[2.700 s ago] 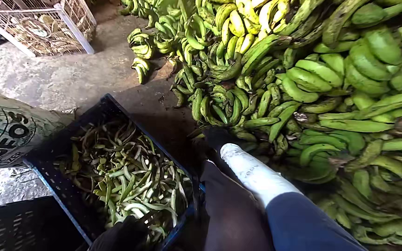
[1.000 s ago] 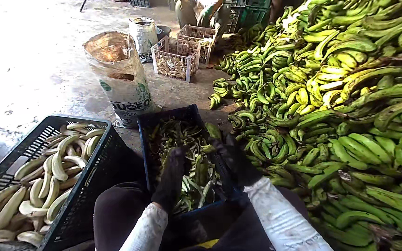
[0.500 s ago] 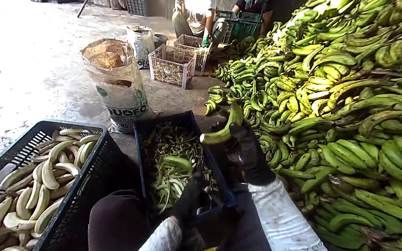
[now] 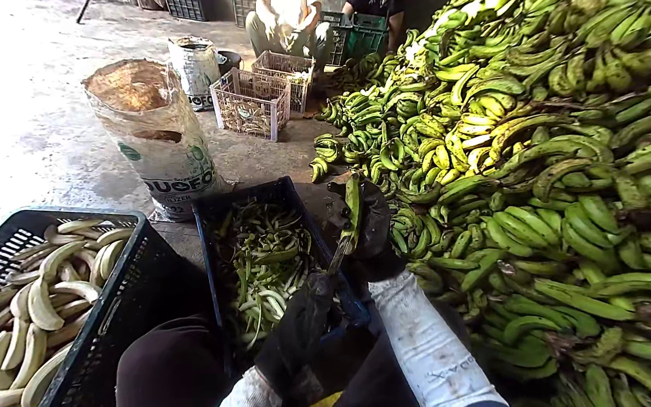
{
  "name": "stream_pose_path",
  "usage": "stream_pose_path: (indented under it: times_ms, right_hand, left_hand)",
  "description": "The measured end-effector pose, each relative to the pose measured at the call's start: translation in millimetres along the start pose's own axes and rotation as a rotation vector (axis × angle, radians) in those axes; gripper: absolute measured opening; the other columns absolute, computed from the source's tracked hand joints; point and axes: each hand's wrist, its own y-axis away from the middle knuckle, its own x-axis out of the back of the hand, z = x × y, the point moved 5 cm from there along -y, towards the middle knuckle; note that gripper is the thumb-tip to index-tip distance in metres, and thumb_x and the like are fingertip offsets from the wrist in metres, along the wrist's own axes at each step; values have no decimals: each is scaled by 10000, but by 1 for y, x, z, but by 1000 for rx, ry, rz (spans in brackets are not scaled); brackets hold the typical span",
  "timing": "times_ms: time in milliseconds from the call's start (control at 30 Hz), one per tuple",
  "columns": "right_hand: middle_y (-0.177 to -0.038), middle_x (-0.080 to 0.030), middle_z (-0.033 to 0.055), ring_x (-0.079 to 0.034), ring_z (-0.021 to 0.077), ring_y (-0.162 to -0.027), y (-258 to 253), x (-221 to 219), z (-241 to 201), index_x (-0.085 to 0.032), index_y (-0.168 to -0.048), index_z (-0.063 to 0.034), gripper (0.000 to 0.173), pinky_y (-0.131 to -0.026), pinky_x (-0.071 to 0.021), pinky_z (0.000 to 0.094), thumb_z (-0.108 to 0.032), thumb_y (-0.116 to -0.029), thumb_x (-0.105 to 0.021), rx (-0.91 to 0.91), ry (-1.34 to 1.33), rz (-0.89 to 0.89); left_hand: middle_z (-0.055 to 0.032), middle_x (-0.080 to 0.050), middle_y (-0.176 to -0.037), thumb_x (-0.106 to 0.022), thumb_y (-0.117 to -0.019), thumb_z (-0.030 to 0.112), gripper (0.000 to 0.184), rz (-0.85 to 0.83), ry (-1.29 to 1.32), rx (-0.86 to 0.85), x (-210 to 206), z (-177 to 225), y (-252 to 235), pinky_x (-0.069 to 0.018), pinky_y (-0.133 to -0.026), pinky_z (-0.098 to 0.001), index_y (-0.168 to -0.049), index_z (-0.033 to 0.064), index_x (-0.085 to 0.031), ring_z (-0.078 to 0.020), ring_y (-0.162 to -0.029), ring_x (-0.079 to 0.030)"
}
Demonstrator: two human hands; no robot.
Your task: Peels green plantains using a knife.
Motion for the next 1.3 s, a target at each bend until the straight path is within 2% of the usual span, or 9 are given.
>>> stream_pose_path:
  times_ms: [133,433,567,633,800,967,1100,1200,1300]
  right_hand:
    - [-585,-519,-32,-502,92,-444,1,1,9,-675,-1142,-138,470,-445,-501,277,-466,-1044,-353,27,-36,-28]
    - [-668,-592,-32,-577,97,-525,14,2,63,-676,-1102,-174,410,-532,-550,291,-521,-1018,-474,-81,-300,-31]
    - [-678,-611,-2,-598,113,-545,21,3,82,-661,-1070,-167,450,-538,-558,296,-537,-1027,-409,-166,-124,155]
    - [-770,-652,28,-633,124,-621,22,12,83,-617,-1120,-152,416,-577,-571,300,-459,-1069,-341,-130,130,260]
    - [-1217,-661,34,-650,125,-997,16,23,48,-483,-1472,-185,484,-844,-568,332,-409,-1052,-392,146,666,208]
    - [-838,-646,-13,-621,89,-677,14,39,56,-636,-1157,-156,331,-627,-567,268,-339,-1052,-380,45,421,191]
    - [-770,-642,-14,-619,76,-625,29,41,83,-646,-1068,-142,340,-579,-561,254,-340,-1055,-370,-54,143,252]
    - [-754,-657,35,-656,130,-645,39,32,98,-639,-985,-117,401,-607,-587,296,-411,-1056,-376,-172,-92,250]
    - [-786,-666,66,-671,163,-693,51,31,107,-620,-998,-79,480,-641,-597,328,-403,-1092,-278,-160,-44,313]
  left_hand:
    - [20,-609,-814,-357,-1094,448,514,63,-41,-9,0,-6,3,-556,-598,-246,-1295,30,-576,-67,-654,-596]
    - [-3,-639,-886,-344,-1074,515,556,177,-115,31,16,-34,-5,-551,-609,-263,-1282,51,-569,-82,-692,-608]
    - [11,-606,-818,-313,-1087,462,519,237,-189,12,24,-44,-7,-552,-623,-265,-1257,41,-564,-69,-670,-599]
    - [9,-611,-815,-318,-1086,455,505,259,-214,25,28,-44,-5,-555,-612,-272,-1236,46,-575,-74,-655,-600]
    - [19,-598,-815,-328,-1081,477,508,210,-280,84,21,-40,-2,-528,-592,-276,-1220,77,-608,-71,-639,-569]
    - [40,-597,-812,-332,-1092,479,493,169,-339,20,17,-47,-2,-523,-612,-249,-1214,77,-590,-32,-649,-563]
    - [8,-605,-812,-344,-1081,441,470,213,-540,10,30,-57,-5,-536,-658,-305,-1191,67,-605,-75,-687,-588]
    - [-71,-674,-955,-318,-1075,439,520,223,-717,44,42,-64,-8,-567,-805,-401,-1257,45,-604,-160,-861,-665]
    - [-99,-679,-1002,-304,-1073,423,516,206,-797,107,49,-68,-11,-561,-844,-446,-1269,43,-592,-208,-919,-675]
